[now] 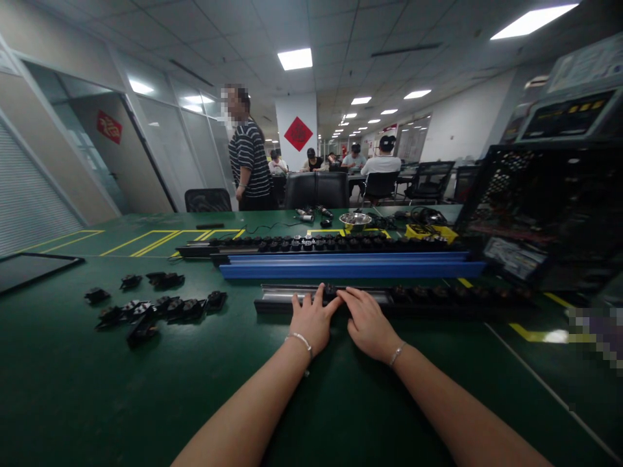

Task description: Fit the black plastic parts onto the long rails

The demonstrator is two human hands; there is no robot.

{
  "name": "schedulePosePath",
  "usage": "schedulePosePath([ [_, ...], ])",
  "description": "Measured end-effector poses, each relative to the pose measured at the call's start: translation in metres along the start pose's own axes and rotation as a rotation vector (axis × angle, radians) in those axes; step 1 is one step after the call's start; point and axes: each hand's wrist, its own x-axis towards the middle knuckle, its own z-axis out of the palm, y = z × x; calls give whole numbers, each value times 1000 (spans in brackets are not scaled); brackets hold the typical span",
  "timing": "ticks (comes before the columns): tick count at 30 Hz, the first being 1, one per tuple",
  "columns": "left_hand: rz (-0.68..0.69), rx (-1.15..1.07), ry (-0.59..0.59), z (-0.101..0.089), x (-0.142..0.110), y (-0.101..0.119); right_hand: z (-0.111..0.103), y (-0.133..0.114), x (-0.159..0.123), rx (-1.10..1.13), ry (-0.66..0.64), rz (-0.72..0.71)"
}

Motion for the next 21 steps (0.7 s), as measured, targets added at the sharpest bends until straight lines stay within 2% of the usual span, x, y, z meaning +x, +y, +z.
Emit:
schedulePosePath([
  [8,-4,-26,49,3,-2,-2,1,3,-3,-165,33,81],
  [21,-51,-33,85,4,-5,-11,2,5,-3,-195,20,82],
])
